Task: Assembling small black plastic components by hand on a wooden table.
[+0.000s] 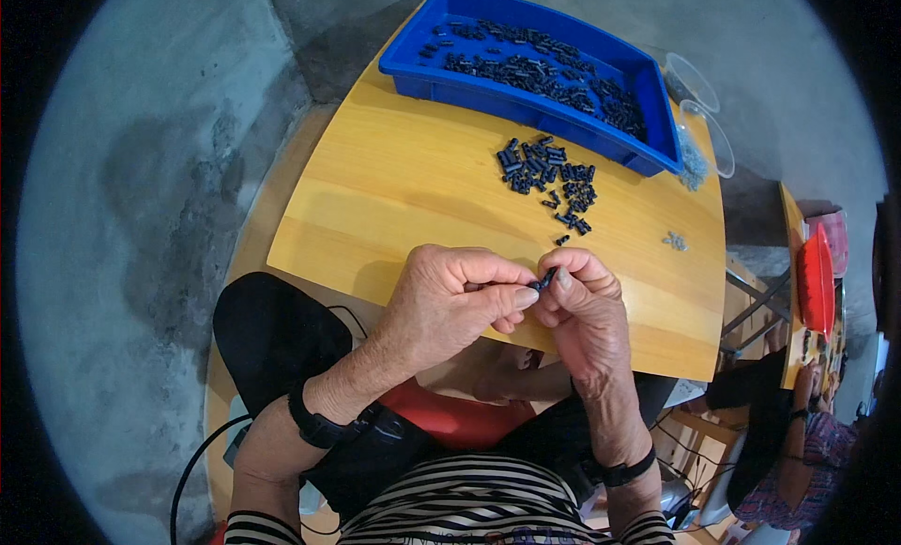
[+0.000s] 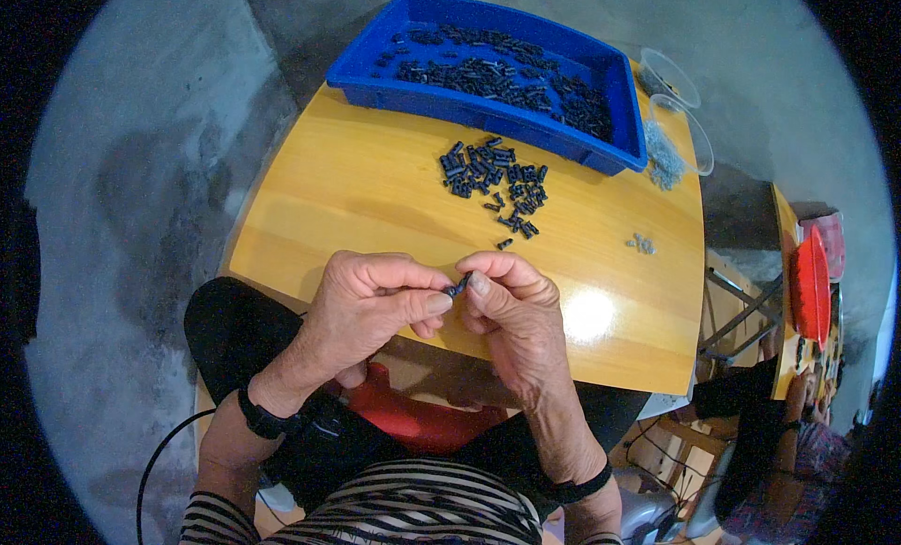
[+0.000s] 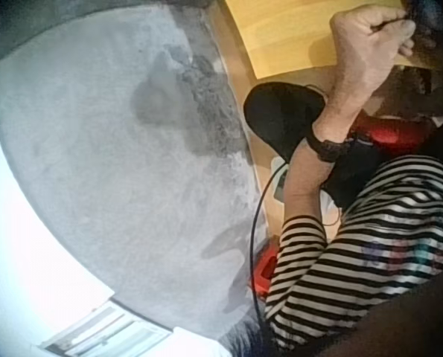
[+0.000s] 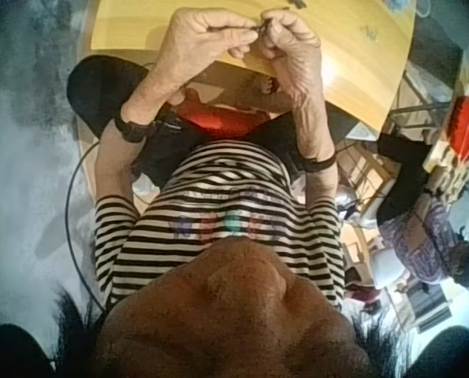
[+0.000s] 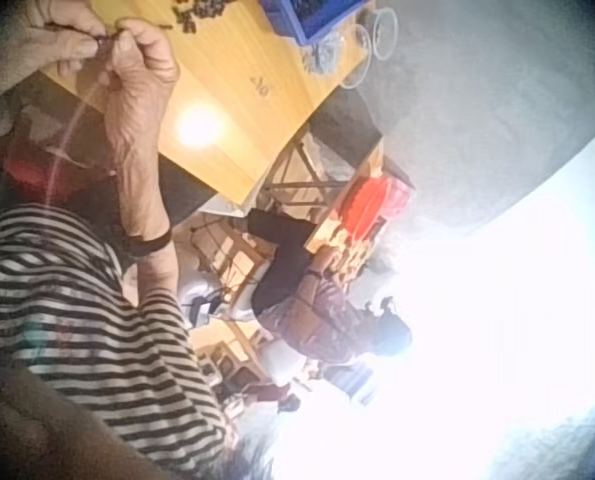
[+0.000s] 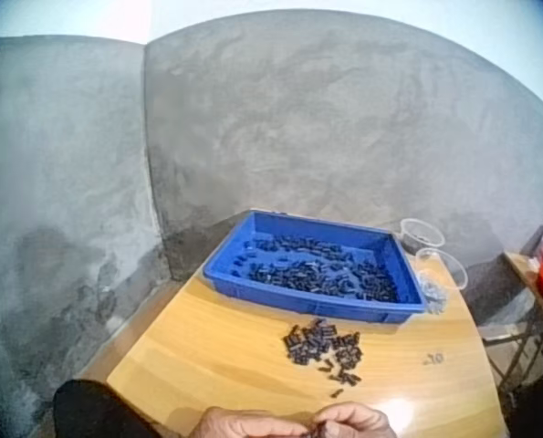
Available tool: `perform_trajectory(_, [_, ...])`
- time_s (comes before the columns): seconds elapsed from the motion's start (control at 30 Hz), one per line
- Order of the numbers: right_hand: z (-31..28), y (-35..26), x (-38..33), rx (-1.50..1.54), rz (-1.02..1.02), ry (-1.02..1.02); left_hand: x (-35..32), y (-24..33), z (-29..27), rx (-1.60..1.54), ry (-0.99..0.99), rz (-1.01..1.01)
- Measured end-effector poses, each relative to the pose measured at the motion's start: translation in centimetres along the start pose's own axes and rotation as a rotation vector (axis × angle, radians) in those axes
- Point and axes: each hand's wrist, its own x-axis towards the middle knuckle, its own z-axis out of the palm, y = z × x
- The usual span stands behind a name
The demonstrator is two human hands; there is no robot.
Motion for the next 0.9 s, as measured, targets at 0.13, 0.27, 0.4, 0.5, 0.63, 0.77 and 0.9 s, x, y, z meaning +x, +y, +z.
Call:
perform_trajectory(0.13, [0.1,0.2,0.0,-0.018,-0.01,0.011,-0.1,-0.1,0.0,0.012,-0.003,0.001])
perform_trajectory(0.27, [0.1,0.5,0.1,-0.051,-0.051,0.021,-0.1,-0.1,0.2,-0.038,-0.014,-0.026])
perform_trajectory(0.4, [0.4,0.5,0.0,-0.115,-0.081,0.068,0.0,-0.3,0.1,-0.04,-0.018,-0.045])
perform_trajectory(0.5, [0.2,-0.2,0.0,-0.272,-0.142,0.043,-0.1,-0.2,0.2,-0.032,-0.007,-0.041])
perform_trajectory(0.63, [0.2,-1.3,0.2,-0.543,-0.195,0.018,-0.1,-0.2,0.3,0.031,0.018,0.01])
perform_trajectory(0.77, [0.2,-2.2,0.6,-0.903,-0.405,-0.052,-0.2,-0.4,0.4,0.054,0.036,0.062])
perform_trajectory(0.9, [0.7,-2.7,0.5,-1.04,-0.438,-0.054,-0.1,-0.5,0.3,0.099,0.034,0.08])
